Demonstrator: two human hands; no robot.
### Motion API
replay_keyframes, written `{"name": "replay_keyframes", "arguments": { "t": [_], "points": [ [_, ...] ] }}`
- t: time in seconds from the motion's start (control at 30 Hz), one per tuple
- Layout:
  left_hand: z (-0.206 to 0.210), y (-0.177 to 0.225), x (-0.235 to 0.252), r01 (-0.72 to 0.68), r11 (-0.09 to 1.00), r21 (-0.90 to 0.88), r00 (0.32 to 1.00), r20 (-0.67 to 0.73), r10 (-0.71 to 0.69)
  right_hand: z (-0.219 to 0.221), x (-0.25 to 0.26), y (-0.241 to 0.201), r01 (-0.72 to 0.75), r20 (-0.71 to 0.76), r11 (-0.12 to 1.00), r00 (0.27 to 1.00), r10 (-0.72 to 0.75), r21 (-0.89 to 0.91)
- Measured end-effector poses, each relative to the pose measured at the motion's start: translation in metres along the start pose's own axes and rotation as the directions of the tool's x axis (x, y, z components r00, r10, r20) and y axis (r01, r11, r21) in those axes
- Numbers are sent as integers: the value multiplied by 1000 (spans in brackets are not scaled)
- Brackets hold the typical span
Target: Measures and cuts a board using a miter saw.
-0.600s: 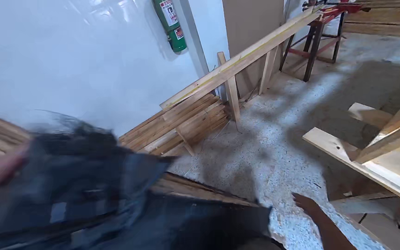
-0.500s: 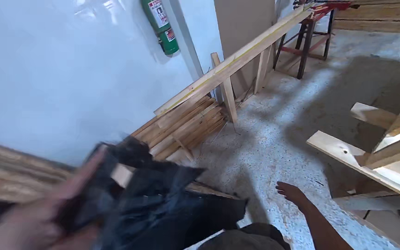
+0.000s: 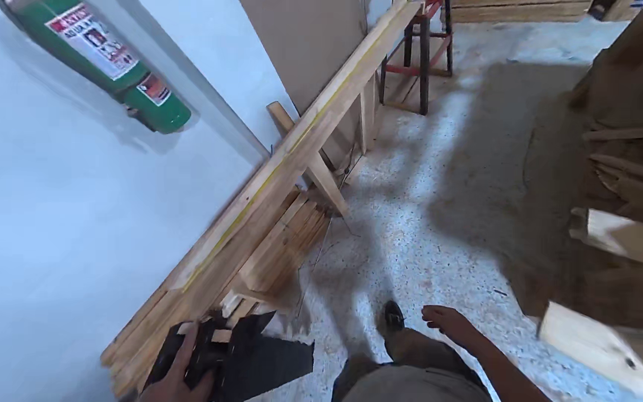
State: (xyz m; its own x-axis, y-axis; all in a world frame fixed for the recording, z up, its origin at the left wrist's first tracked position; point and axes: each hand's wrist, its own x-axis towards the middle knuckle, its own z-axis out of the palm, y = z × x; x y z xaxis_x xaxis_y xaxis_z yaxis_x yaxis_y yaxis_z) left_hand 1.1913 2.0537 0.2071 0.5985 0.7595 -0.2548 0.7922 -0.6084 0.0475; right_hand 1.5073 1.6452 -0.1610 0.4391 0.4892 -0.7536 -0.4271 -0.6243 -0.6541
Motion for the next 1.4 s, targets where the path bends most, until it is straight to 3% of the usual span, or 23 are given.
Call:
{"name": "replay_keyframes", "arguments": {
  "t": [0.13, 0.27, 0.43, 0.53, 0.63, 0.8, 0.93, 1.07, 1.27, 1.4],
  "points": [
    [-1, 12, 75, 77, 993, -91, 997, -13, -79, -23, 52, -151, 175, 126, 933, 982, -142, -315],
    [-5, 52, 157, -3, 982, -191, 1000, -18, 0, -17, 75, -302, 417, 267, 817, 905, -332, -398],
    [10, 122, 261, -152, 956, -251, 988, -40, 147, 7, 91, -411, 615, 425, 665, 784, -453, -424],
    [23, 173, 326, -196, 944, -264, 975, 47, 216, 5, 110, -445, 662, 447, 607, 748, -491, -441],
    [39, 226, 382, -251, 929, -272, 944, 142, 296, -23, 135, -457, 610, 452, 629, 788, -417, -483],
    [73, 318, 479, -304, 928, -217, 909, 224, 351, -112, 196, -462, 525, 399, 721, 842, -363, -452],
    [62, 386, 535, -297, 936, -190, 923, 194, 332, -191, 235, -482, 470, 381, 751, 871, -310, -464],
    [52, 419, 577, -229, 948, -219, 936, 218, 276, -238, 264, -524, 451, 370, 738, 883, -289, -501],
    [44, 431, 615, -117, 977, -179, 963, 218, 156, -195, 306, -597, 510, 324, 639, 860, -394, -575],
    [44, 432, 625, -115, 980, -165, 969, 196, 147, -146, 332, -618, 415, 268, 708, 910, -317, -571]
  ]
}}
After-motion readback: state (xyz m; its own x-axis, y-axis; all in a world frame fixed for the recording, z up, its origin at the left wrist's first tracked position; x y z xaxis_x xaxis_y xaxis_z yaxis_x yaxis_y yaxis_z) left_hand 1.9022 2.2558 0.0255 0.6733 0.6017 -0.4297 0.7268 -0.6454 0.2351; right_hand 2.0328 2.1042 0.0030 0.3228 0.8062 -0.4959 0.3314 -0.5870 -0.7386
